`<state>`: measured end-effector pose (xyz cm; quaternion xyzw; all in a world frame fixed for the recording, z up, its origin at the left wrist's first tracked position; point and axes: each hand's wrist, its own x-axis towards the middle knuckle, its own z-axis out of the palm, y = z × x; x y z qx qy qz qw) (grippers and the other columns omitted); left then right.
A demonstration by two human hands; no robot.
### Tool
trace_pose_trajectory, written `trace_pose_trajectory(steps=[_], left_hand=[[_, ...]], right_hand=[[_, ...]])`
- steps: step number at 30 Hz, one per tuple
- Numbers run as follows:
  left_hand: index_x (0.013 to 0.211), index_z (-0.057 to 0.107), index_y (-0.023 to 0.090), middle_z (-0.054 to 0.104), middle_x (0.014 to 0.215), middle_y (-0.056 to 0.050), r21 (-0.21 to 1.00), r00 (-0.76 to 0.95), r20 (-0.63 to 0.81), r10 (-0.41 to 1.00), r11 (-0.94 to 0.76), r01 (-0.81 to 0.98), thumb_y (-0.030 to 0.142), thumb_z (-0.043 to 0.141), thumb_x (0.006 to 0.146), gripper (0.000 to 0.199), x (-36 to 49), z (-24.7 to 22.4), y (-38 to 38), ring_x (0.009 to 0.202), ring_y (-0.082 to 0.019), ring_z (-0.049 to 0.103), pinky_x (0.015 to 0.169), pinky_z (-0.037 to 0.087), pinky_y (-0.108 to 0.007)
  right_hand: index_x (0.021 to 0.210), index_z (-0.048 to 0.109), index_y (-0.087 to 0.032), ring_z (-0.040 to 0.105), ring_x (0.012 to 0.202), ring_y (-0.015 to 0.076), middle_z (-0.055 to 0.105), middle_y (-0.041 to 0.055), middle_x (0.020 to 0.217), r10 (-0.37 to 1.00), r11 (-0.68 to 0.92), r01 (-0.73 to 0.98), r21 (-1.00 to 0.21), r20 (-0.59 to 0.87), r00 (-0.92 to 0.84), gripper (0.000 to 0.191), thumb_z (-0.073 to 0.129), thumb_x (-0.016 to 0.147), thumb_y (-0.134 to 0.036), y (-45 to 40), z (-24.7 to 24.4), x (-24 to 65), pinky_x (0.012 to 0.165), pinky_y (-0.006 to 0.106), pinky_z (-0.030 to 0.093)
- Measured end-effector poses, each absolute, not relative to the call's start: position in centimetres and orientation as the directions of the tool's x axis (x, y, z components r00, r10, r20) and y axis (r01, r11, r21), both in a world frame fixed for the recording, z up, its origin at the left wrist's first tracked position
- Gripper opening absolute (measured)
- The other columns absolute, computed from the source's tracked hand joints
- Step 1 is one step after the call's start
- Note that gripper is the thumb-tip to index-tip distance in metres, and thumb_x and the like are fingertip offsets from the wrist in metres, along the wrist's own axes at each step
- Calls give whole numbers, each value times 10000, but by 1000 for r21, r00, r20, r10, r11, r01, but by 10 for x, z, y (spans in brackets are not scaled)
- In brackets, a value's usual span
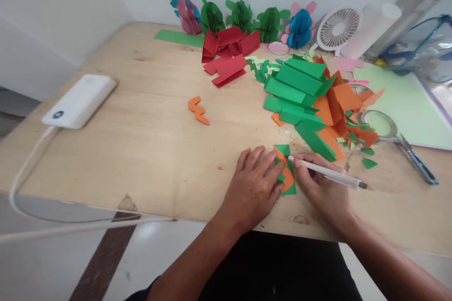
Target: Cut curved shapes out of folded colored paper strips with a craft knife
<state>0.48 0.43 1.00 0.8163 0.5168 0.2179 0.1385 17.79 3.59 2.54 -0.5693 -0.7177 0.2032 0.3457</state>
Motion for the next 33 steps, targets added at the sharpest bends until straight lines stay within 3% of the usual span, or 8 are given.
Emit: trace_pose_trajectory(steps=[12,33], left_hand=[[1268,608,167,553,1390,-109,453,376,229,898,-440,775,317,447,977,365,5,7,5,1315,-355,418,1116,318,-598],[1244,625,173,556,1382,-112,438,386,228,894,-448,779,320,457,968,355,5,7,6,1308,-343,417,1111,318,-582]], right_hand=[[823,699,-226,642,549,131,746,11,728,932,314,751,-581,339,-128,121,614,876,-295,27,28,183,538,243,497],[845,684,-227,659,574,128,746,-1,738,941,305,716,-628,316,-124,87,623,867,-285,21,26,184,544,232,501]])
